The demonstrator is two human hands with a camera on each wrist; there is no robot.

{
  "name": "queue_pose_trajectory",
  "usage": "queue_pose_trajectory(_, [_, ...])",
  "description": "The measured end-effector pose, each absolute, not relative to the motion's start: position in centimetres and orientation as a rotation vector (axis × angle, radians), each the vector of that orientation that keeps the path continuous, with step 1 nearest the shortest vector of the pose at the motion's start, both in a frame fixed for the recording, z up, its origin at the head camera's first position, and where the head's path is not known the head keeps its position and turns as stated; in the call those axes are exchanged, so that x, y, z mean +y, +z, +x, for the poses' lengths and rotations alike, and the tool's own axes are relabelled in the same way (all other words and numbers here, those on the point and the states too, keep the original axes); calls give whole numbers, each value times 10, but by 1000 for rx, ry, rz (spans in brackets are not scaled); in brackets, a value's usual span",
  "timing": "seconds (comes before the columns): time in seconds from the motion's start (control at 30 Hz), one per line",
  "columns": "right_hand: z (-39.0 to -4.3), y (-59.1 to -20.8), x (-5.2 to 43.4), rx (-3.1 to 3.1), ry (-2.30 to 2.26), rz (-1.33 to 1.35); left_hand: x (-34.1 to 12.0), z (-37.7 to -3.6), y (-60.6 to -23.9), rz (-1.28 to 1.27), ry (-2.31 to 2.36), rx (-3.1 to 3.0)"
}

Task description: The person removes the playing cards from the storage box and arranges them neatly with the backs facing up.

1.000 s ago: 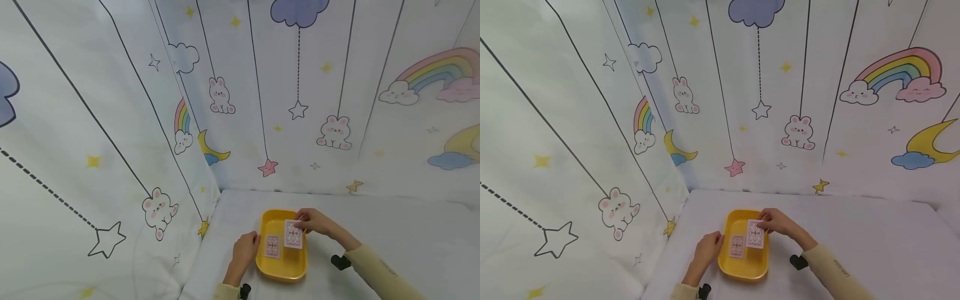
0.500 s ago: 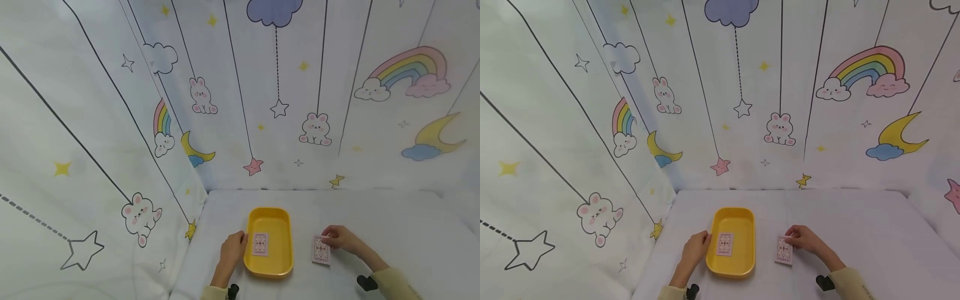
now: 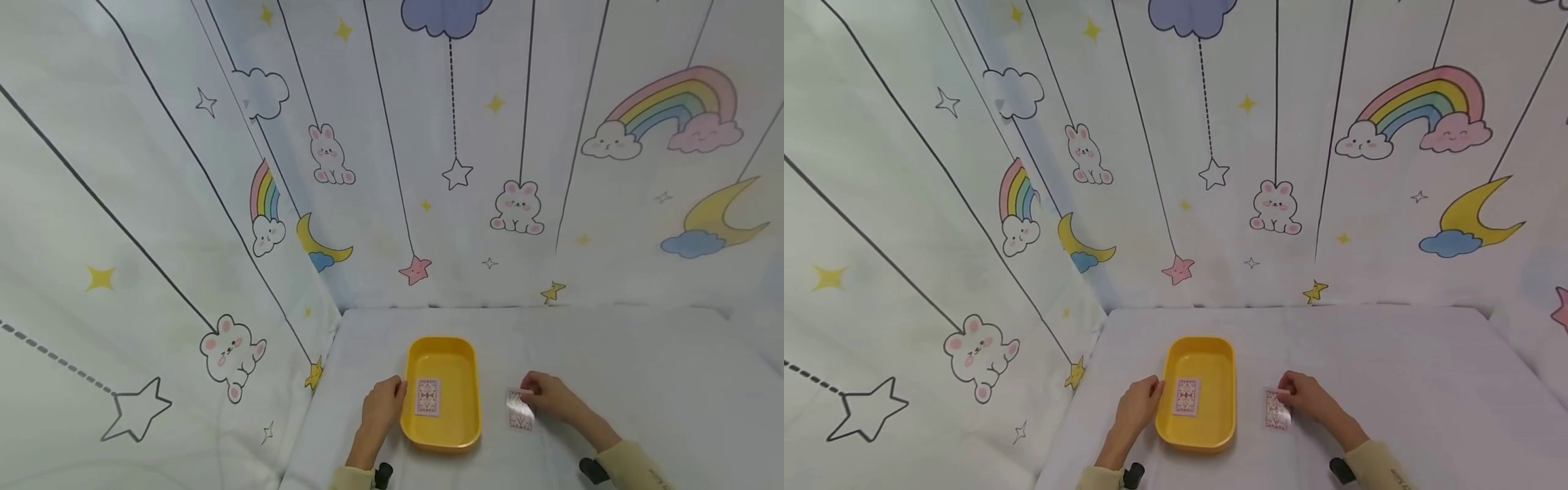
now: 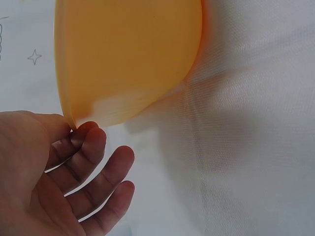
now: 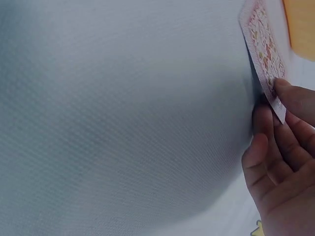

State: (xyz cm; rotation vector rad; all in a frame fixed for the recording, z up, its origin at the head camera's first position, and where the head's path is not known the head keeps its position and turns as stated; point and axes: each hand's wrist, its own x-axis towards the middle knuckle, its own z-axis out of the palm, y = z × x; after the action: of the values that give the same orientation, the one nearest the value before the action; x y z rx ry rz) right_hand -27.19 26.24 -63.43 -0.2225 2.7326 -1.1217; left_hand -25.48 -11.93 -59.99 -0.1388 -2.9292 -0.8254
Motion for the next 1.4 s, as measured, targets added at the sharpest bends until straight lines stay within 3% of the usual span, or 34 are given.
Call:
queue_pose_trajectory(0.8, [-268,-638,255,2992,-732,-403,-119,-256,-602,-108,-866,-2939])
queue_pose_trajectory(1.4, [-270,-637,254,3043,-659,-384,-119,-254,-600,-126,-890,-2928])
